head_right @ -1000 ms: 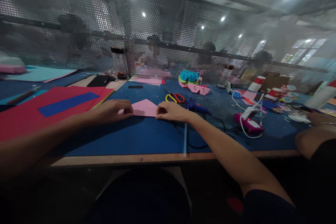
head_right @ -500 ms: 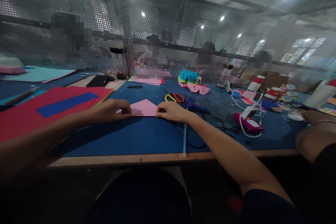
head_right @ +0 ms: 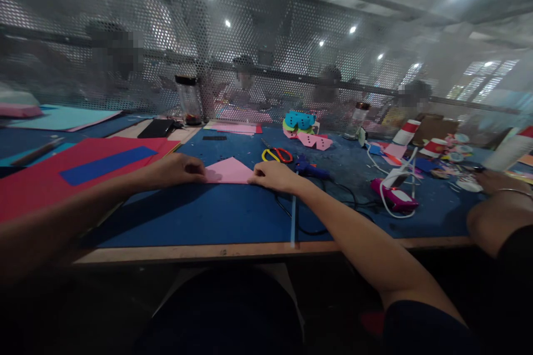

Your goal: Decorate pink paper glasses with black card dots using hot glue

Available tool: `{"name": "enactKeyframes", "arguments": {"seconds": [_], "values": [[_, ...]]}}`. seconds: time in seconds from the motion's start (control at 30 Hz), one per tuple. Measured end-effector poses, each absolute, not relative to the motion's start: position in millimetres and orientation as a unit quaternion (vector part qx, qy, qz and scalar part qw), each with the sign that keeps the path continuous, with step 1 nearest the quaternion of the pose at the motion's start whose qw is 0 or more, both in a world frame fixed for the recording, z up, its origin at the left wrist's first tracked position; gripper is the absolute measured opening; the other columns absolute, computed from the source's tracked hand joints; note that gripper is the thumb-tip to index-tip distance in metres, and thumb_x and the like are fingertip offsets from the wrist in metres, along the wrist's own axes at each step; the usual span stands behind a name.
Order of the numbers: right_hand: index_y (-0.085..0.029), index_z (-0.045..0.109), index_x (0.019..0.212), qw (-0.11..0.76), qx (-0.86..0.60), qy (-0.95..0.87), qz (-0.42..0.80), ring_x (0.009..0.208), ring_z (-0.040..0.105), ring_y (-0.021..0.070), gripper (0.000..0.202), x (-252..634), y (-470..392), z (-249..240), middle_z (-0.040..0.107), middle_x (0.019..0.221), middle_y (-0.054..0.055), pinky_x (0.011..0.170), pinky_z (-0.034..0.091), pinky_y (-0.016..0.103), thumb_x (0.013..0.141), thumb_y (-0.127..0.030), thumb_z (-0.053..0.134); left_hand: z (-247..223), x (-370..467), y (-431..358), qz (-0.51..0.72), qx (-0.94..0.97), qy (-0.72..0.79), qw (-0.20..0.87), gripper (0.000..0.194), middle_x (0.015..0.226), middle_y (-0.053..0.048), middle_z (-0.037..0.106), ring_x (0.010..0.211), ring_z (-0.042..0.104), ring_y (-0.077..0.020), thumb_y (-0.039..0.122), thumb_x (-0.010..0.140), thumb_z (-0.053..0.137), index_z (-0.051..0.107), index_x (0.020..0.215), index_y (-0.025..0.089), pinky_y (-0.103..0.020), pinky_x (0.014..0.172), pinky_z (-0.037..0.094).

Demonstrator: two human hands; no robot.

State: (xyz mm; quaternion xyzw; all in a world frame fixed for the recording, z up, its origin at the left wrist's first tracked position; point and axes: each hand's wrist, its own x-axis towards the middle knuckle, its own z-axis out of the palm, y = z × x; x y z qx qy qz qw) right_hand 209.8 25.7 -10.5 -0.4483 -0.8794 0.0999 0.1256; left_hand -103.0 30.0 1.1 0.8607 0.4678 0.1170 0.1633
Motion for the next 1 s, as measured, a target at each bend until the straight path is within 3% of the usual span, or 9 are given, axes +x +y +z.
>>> {"name": "enactKeyframes", "arguments": {"seconds": [1.0], "values": [[-0.019, 0.066, 0.08, 0.09, -0.477, -0.867, 0.114, 0.068, 0.056, 0.0133, 0.034, 210, 22, -5, 0.067, 0.076, 0.001, 0.061, 0.031, 0.025, 0.088, -0.052, 0.064, 6, -120, 40, 0.055, 0.861, 0.467, 0.192, 0.036, 0.079, -0.002, 0.07, 0.073, 0.061, -0.0178, 0.054, 0.079, 0.064, 0.07, 0.083, 0.019, -0.024, 0.062, 0.04]]}}
